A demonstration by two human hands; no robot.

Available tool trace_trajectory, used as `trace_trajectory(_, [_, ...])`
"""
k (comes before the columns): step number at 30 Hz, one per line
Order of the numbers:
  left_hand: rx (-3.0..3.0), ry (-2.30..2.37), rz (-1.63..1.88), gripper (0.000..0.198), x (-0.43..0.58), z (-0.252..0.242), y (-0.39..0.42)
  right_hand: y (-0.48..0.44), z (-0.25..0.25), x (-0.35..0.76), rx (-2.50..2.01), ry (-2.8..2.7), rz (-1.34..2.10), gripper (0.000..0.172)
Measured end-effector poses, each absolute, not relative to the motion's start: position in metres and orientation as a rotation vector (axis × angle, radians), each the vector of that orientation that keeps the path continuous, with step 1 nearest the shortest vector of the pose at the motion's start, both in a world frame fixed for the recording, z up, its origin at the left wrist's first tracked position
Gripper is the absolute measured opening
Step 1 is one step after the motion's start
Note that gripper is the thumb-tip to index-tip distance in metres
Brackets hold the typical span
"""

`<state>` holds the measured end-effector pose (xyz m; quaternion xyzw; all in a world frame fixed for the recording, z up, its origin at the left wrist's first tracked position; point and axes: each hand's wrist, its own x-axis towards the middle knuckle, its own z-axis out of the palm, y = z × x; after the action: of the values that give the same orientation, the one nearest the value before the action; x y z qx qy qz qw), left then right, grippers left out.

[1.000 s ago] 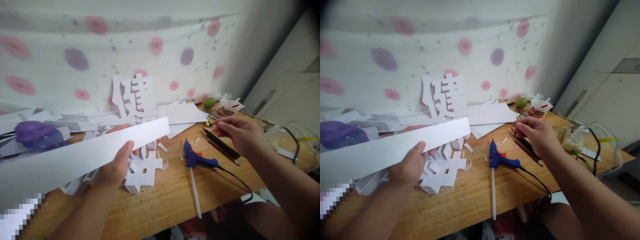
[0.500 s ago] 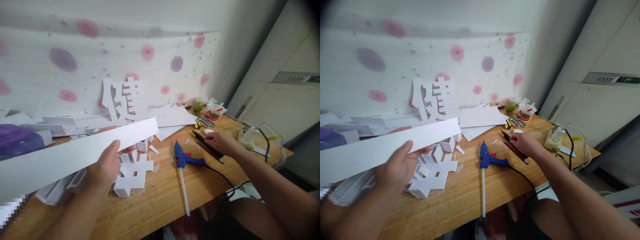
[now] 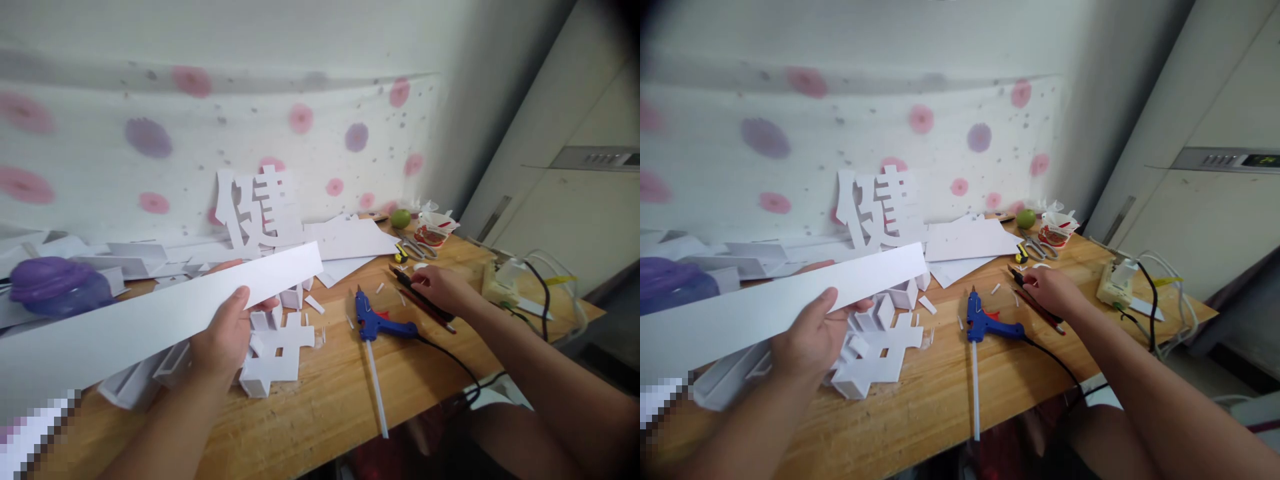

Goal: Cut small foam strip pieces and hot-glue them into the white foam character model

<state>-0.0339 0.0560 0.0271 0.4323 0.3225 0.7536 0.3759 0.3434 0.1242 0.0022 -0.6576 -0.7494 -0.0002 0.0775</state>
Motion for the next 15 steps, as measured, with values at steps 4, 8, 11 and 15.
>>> trace_trajectory(4, [1.105, 0.816, 1.928, 0.033, -0.032, 0.027, 0.056, 0.128, -0.012, 0.345, -2.013, -2.237, -0.031, 0.041])
trace_trajectory(8, [1.124, 0.775, 1.892, 0.041, -0.031, 0.027, 0.054, 0.131, -0.027, 0.349, -2.106, -2.127, 0.063, 0.056])
trace_trajectory(11, [1.146, 0.735, 1.878, 0.042, -0.032, 0.027, 0.053, 0.134, -0.026, 0.351, -2.094, -2.026, 0.149, 0.04])
trace_trajectory(15, [1.149, 0.729, 1.895, 0.038, -0.033, 0.026, 0.051, 0.125, 0.0, 0.341, -1.943, -1.844, 0.309, 0.032])
